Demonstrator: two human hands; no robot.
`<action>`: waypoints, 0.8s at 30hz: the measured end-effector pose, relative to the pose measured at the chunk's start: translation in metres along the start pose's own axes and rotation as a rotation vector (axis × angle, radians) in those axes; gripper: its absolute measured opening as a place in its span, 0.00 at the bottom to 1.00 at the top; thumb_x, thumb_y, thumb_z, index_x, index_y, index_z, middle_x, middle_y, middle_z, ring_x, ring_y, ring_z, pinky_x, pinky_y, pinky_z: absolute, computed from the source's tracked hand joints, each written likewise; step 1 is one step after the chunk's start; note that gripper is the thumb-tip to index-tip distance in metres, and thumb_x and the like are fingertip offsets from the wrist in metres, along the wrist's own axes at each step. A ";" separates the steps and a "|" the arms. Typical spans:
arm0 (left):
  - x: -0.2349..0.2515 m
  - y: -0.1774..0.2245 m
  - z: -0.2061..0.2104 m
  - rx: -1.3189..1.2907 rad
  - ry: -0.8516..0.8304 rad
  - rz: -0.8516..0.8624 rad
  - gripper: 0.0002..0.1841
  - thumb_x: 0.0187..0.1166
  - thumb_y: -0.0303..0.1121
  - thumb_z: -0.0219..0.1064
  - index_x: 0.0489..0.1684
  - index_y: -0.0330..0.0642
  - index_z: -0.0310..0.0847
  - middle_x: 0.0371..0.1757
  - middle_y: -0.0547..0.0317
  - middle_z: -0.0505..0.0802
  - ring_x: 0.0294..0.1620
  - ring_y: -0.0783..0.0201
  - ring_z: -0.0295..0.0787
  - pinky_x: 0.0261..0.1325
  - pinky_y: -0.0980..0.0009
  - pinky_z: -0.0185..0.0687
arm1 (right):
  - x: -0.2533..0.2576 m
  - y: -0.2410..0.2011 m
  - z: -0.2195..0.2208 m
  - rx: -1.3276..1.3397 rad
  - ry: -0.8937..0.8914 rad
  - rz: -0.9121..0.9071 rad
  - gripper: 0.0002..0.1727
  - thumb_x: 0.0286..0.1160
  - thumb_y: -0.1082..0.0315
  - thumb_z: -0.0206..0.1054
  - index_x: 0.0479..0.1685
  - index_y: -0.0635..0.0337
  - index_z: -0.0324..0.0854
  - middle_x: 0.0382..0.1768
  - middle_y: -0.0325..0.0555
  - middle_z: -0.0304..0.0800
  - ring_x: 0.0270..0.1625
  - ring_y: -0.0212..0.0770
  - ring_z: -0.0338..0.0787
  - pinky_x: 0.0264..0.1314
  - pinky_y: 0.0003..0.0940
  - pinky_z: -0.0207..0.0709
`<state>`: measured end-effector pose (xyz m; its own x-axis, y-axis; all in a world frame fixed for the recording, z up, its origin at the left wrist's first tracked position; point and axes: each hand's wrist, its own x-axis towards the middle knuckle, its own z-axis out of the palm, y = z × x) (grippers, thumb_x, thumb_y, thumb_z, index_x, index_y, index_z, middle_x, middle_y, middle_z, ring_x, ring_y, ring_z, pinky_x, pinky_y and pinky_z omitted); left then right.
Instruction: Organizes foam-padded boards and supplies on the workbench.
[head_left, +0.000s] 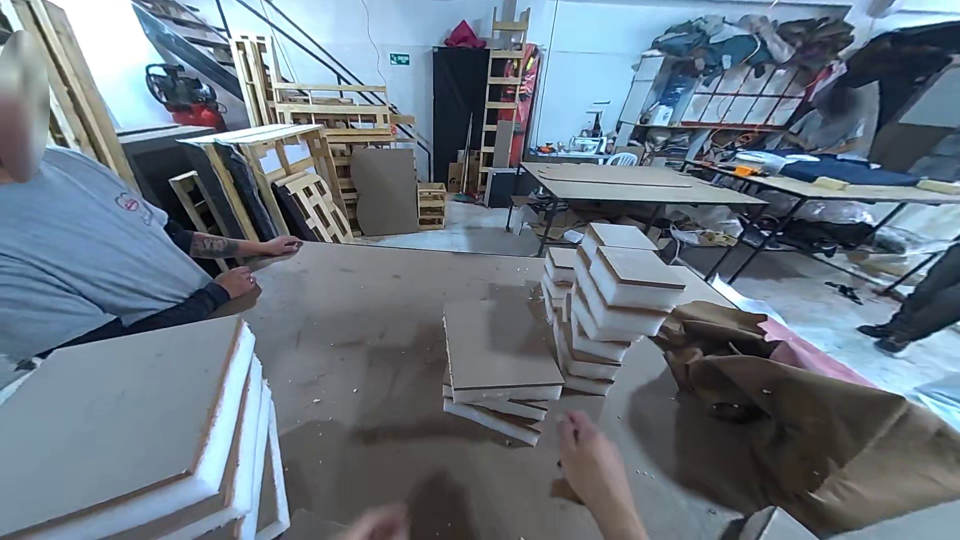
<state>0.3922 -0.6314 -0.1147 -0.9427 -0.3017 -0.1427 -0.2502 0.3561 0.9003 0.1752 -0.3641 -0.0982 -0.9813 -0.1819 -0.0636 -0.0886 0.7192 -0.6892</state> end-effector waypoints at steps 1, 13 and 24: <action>0.043 0.017 0.021 -0.365 -0.015 -0.135 0.22 0.87 0.38 0.60 0.73 0.34 0.76 0.64 0.44 0.91 0.60 0.54 0.92 0.65 0.57 0.88 | 0.006 -0.001 0.001 0.002 0.011 0.004 0.21 0.90 0.54 0.54 0.67 0.55 0.82 0.43 0.56 0.92 0.43 0.55 0.92 0.46 0.61 0.84; 0.225 0.129 0.082 -0.955 0.055 -0.576 0.27 0.91 0.49 0.49 0.74 0.35 0.68 0.52 0.37 0.87 0.39 0.49 0.90 0.41 0.58 0.89 | 0.033 -0.008 0.034 0.254 0.093 0.030 0.22 0.90 0.54 0.54 0.64 0.59 0.85 0.36 0.51 0.90 0.36 0.48 0.91 0.43 0.53 0.84; 0.089 0.098 -0.023 -1.004 -0.017 -0.329 0.25 0.92 0.51 0.42 0.61 0.38 0.75 0.40 0.46 0.91 0.32 0.57 0.91 0.33 0.62 0.90 | 0.036 -0.003 -0.003 0.152 -0.121 -0.070 0.22 0.90 0.55 0.54 0.65 0.61 0.85 0.36 0.50 0.92 0.35 0.46 0.92 0.43 0.49 0.88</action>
<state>0.2889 -0.6441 -0.0295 -0.8665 -0.2351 -0.4403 -0.2041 -0.6382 0.7423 0.1396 -0.3713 -0.0964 -0.9452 -0.3136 -0.0913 -0.1203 0.5941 -0.7953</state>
